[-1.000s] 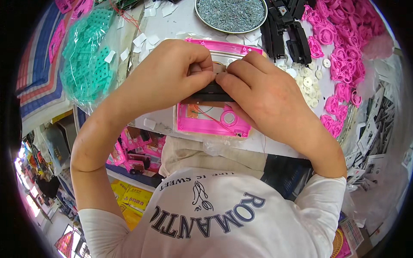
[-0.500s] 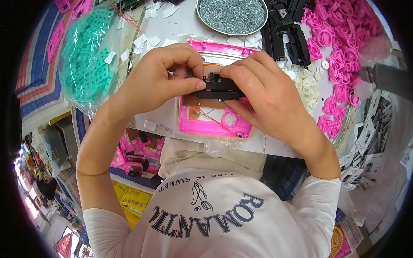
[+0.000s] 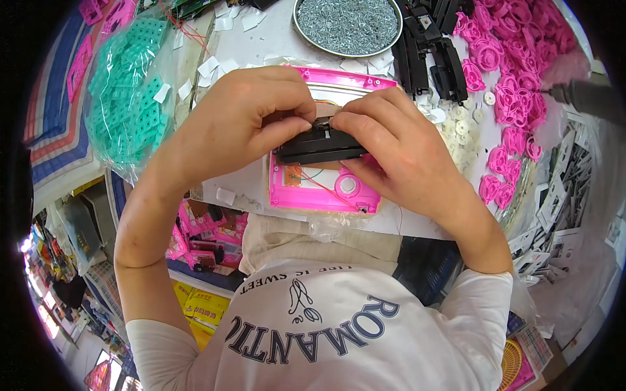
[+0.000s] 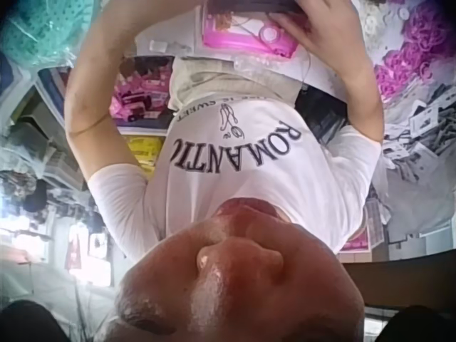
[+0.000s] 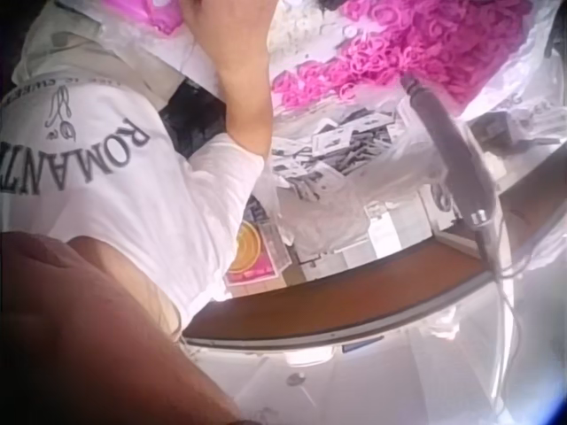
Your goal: Assembling electronic components into pink toy calculators and packaging them.
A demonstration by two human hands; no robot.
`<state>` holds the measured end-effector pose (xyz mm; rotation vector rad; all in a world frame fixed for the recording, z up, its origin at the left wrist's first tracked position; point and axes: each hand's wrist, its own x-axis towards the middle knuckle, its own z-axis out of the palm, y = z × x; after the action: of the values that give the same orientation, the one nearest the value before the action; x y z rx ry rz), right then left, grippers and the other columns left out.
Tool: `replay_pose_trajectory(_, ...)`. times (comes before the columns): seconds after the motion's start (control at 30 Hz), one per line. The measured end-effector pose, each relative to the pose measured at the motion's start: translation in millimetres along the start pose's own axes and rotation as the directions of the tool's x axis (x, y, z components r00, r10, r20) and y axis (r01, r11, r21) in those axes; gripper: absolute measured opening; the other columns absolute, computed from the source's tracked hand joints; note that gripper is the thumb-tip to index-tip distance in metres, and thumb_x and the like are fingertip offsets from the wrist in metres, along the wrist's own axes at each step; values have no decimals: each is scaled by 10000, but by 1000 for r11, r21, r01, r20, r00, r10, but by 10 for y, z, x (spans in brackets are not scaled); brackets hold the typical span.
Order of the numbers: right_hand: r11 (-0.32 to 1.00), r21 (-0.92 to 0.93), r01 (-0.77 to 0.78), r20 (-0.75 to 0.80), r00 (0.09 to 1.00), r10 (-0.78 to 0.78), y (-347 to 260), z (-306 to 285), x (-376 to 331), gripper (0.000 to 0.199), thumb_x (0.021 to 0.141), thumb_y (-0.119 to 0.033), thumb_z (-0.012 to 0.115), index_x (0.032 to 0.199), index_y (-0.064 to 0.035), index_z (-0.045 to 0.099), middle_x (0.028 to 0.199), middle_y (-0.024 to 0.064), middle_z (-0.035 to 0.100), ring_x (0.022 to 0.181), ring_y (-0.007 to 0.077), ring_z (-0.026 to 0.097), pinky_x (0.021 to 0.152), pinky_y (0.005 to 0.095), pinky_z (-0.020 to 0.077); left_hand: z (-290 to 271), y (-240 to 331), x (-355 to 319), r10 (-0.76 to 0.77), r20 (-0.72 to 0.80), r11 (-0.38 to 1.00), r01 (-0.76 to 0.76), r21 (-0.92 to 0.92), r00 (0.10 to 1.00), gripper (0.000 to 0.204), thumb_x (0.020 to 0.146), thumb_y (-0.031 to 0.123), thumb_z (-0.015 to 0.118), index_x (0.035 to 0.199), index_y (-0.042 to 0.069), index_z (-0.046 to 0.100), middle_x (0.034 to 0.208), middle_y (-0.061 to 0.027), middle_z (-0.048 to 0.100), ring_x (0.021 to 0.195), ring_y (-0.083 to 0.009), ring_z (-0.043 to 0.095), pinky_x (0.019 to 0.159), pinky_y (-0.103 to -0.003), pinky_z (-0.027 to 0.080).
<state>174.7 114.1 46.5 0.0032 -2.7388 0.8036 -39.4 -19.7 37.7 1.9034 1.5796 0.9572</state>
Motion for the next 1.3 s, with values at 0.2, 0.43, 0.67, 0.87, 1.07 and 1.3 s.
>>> replay_pose_trajectory(0.2,1000,1,-27,21,999,27,-27,-25,27,532,634,-35,826,1130,-20,637,1085,143,629,994,350,608,821,429,537,-61,35,79,41,103,994,-52,101,994,100,818,56,702,866,6,631,865,-125,622,815,-350,626,704,-435,506)
replay_pose_trajectory(0.43,1000,-28,6,29,1000,-6,-40,-12,47,514,653,-76,825,1128,-23,637,1068,137,626,970,347,603,813,431,538,-106,234,125,28,217,916,-112,385,976,102,839,120,691,871,28,658,847,-107,618,819,-328,657,686,-434,532)
replay_pose_trajectory(0.67,998,-59,23,103,995,-17,-34,-88,88,518,662,-96,812,1153,-39,656,1066,119,632,985,331,601,801,426,551,-120,327,151,56,246,897,-157,413,968,121,837,141,690,890,35,667,897,-100,619,809,-305,668,683,-408,545)
replay_pose_trajectory(0.87,994,-107,29,132,991,-15,-47,-52,61,506,669,-107,821,1151,-55,675,1074,115,629,981,329,603,785,421,552,225,402,-319,-74,-108,970,96,223,991,132,882,56,667,1001,1,678,1006,-104,631,758,-302,657,669,-418,541)
replay_pose_trajectory(1.07,967,-244,77,125,991,-48,-107,-48,68,394,741,-124,728,1125,-58,671,1020,67,623,946,273,614,709,362,569,224,369,-301,-228,-175,972,233,10,958,128,927,83,662,990,-21,700,896,-106,657,706,-218,650,603,-320,499)
replay_pose_trajectory(1.3,960,-266,93,201,979,-39,-132,-103,78,543,635,-86,828,1153,-25,674,1065,99,648,938,293,642,703,377,582,61,137,62,-508,160,807,533,-256,846,172,891,137,729,912,-30,698,663,-22,604,624,-63,546,560,-266,444)
